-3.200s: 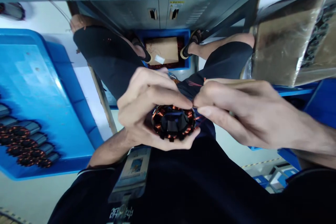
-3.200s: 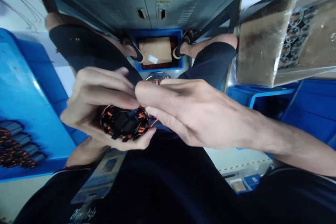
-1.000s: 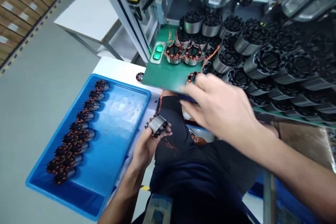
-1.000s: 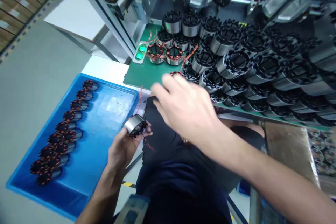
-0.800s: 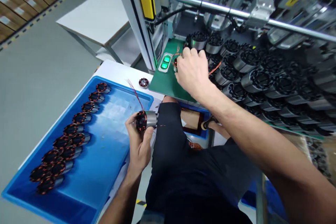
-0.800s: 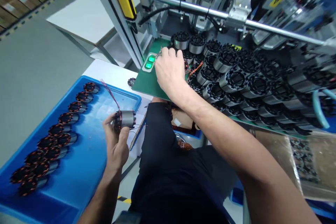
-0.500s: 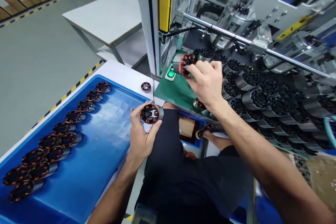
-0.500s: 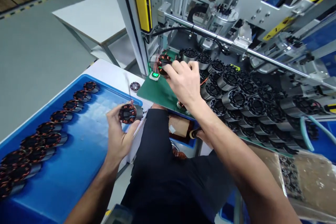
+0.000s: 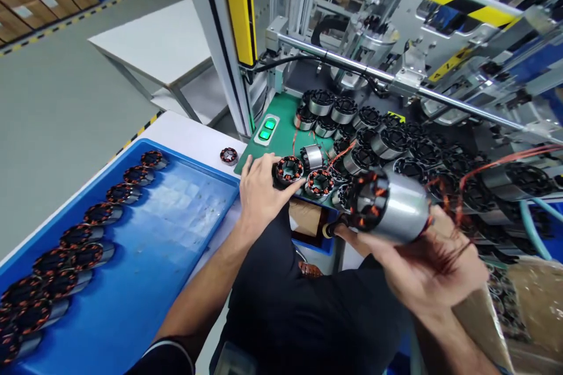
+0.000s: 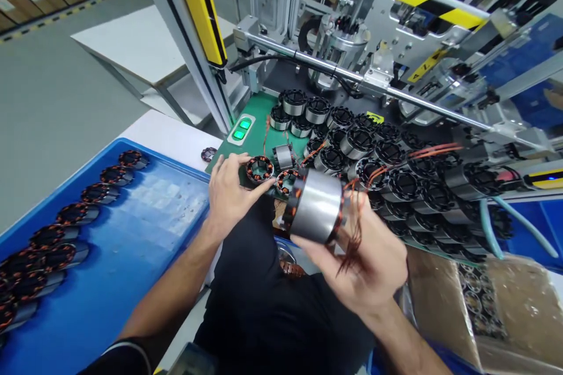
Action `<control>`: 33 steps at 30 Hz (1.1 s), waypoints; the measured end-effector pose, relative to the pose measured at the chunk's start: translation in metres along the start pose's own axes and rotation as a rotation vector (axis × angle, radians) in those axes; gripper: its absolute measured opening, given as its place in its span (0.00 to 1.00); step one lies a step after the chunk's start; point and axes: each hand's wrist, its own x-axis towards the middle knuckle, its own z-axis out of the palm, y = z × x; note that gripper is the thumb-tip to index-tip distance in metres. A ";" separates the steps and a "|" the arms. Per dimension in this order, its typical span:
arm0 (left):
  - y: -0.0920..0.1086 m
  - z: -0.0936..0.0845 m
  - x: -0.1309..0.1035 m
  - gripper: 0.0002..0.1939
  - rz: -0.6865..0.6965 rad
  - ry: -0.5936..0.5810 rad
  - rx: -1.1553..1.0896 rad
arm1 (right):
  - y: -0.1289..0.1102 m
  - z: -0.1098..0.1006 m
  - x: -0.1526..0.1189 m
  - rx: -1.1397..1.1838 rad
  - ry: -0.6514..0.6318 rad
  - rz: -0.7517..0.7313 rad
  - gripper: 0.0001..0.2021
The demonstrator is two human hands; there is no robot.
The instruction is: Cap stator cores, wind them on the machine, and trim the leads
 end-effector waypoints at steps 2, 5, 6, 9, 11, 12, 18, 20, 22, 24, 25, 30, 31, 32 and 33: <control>-0.002 0.003 0.002 0.33 -0.026 0.014 -0.010 | 0.001 -0.002 -0.001 -0.003 0.000 0.000 0.18; -0.009 0.003 0.002 0.35 -0.018 -0.021 -0.045 | 0.005 -0.002 -0.011 -0.015 0.042 -0.011 0.14; -0.012 0.000 0.001 0.37 0.002 -0.033 -0.081 | 0.006 -0.002 -0.019 -0.015 0.078 -0.028 0.12; -0.012 -0.015 -0.008 0.44 0.101 0.048 -0.212 | 0.008 -0.006 -0.051 -0.010 0.184 -0.091 0.13; 0.001 -0.032 -0.022 0.43 0.186 0.123 -0.296 | 0.008 -0.012 -0.068 -0.024 0.175 -0.110 0.14; 0.012 -0.042 -0.030 0.43 0.211 0.075 -0.344 | 0.007 -0.016 -0.074 -0.042 0.128 -0.119 0.12; 0.096 -0.073 -0.070 0.53 -0.037 -0.993 -0.785 | 0.003 -0.038 -0.075 -0.228 -0.304 -0.266 0.14; 0.109 -0.064 -0.079 0.45 -0.141 -0.930 -0.800 | 0.004 -0.037 -0.077 -0.209 -0.335 -0.218 0.15; 0.114 -0.053 -0.086 0.39 -0.164 -0.796 -0.808 | 0.004 -0.035 -0.085 -0.144 -0.287 -0.098 0.11; 0.113 -0.043 -0.090 0.35 -0.098 -0.682 -0.837 | 0.004 -0.034 -0.096 -0.085 -0.187 0.015 0.12; 0.113 -0.039 -0.090 0.33 -0.053 -0.647 -0.836 | 0.004 -0.035 -0.102 -0.048 -0.127 0.053 0.19; 0.109 -0.034 -0.088 0.37 0.046 -0.737 -0.777 | 0.001 -0.042 -0.130 0.277 -0.033 0.291 0.48; 0.109 -0.034 -0.088 0.39 0.049 -0.760 -0.789 | -0.001 -0.043 -0.133 0.296 -0.057 0.328 0.47; 0.109 -0.034 -0.089 0.41 0.047 -0.763 -0.803 | -0.003 -0.044 -0.135 0.281 -0.083 0.353 0.44; 0.109 -0.035 -0.091 0.42 0.037 -0.763 -0.806 | -0.005 -0.045 -0.136 0.247 -0.092 0.356 0.41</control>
